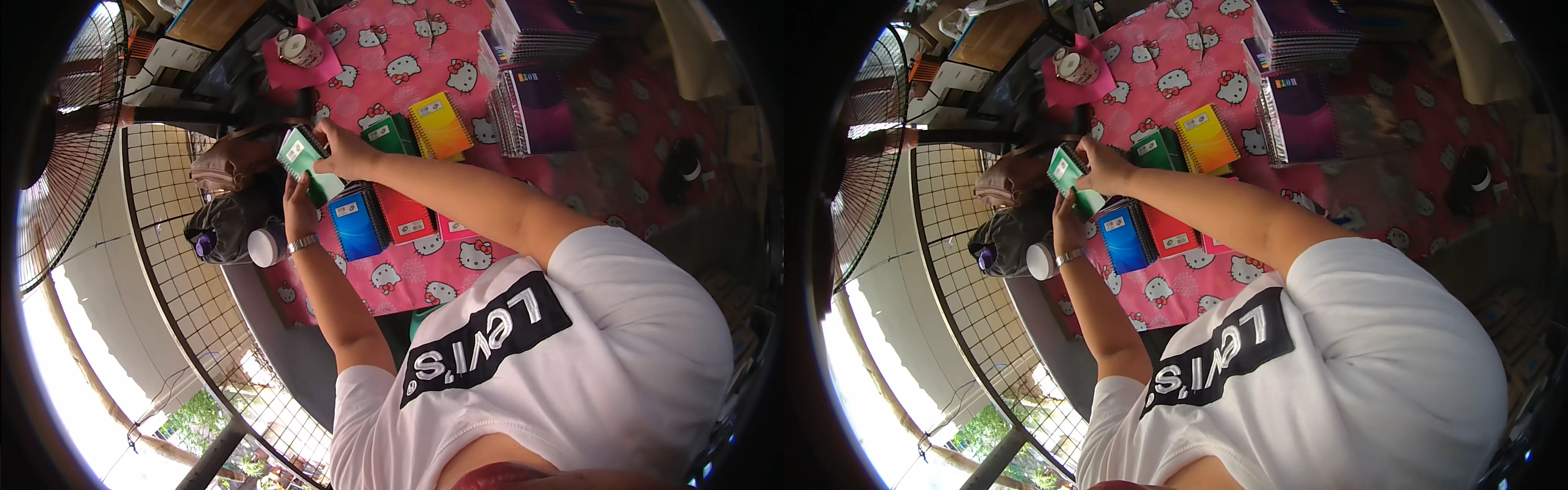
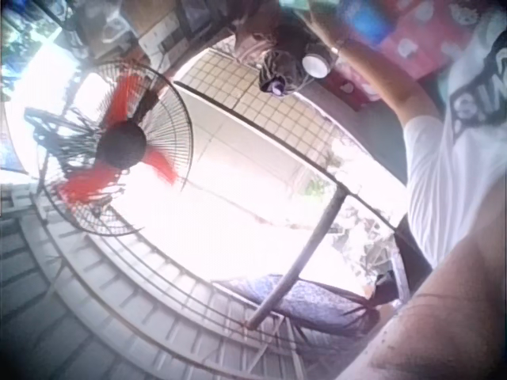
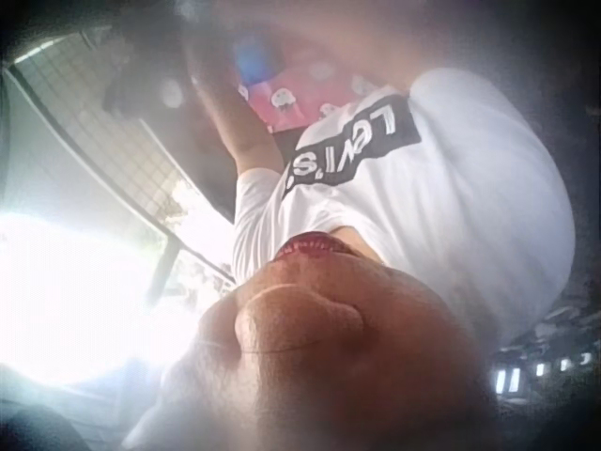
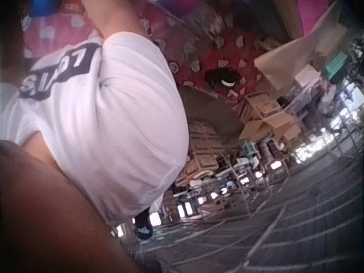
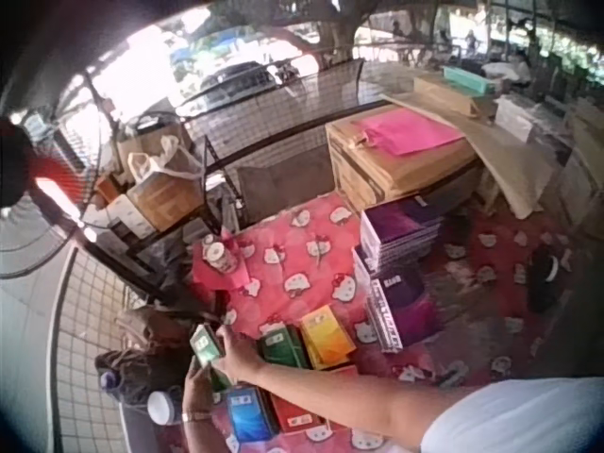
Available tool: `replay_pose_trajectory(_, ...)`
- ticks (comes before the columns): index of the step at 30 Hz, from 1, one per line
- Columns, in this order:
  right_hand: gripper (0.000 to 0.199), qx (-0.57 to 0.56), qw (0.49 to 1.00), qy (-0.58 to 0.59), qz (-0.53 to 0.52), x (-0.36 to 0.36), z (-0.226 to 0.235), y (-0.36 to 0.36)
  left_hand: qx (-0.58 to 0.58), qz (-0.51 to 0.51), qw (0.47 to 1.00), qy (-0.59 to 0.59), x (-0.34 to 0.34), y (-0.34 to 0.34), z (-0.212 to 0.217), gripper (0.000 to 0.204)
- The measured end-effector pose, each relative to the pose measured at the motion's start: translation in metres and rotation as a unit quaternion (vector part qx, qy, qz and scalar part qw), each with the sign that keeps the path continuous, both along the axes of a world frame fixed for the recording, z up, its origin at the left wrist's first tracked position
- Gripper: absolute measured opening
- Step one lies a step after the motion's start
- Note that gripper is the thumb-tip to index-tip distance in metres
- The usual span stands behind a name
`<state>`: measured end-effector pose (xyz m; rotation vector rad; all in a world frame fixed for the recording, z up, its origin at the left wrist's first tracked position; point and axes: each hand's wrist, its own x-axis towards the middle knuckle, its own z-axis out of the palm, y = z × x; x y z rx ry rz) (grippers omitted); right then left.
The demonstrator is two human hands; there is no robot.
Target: The person places small notebooks into plastic bags and seals them by hand, then organizes the bagged notebooks into colored stacks on the table.
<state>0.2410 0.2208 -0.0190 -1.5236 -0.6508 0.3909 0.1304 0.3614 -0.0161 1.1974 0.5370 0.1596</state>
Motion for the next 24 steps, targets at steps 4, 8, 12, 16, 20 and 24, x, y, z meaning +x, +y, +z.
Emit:
replay_pose_trajectory(4, 0.071, 0.036, 0.99, 0.109, 0.087, 0.001, 0.025, -0.058, -0.101, 0.013, 0.987, -0.12, -0.036, -0.025, 0.017, 0.037)
replay_pose_trajectory(8, 0.054, -0.48, 0.798, -0.103, -0.35, 0.036, -0.079, -0.145, -0.326, -0.014, 0.924, -0.198, -0.05, -0.083, -0.02, 0.043)
replay_pose_trajectory(12, 0.041, -0.542, 0.778, -0.111, -0.297, 0.024, -0.078, -0.153, -0.295, 0.083, 0.948, -0.083, -0.073, -0.126, -0.029, 0.038)
replay_pose_trajectory(16, 0.038, -0.259, 0.947, -0.041, -0.183, 0.029, -0.009, -0.144, -0.188, 0.105, 0.976, -0.037, -0.089, -0.148, -0.026, 0.041)
replay_pose_trajectory(20, 0.049, -0.111, 0.993, 0.006, -0.043, -0.023, 0.046, -0.15, -0.314, 0.1, 0.94, -0.093, -0.1, -0.169, -0.001, 0.05)
replay_pose_trajectory(24, 0.064, -0.281, 0.936, -0.156, -0.145, -0.053, -0.003, -0.191, -0.172, 0.133, 0.975, -0.038, -0.12, -0.176, -0.014, 0.052)
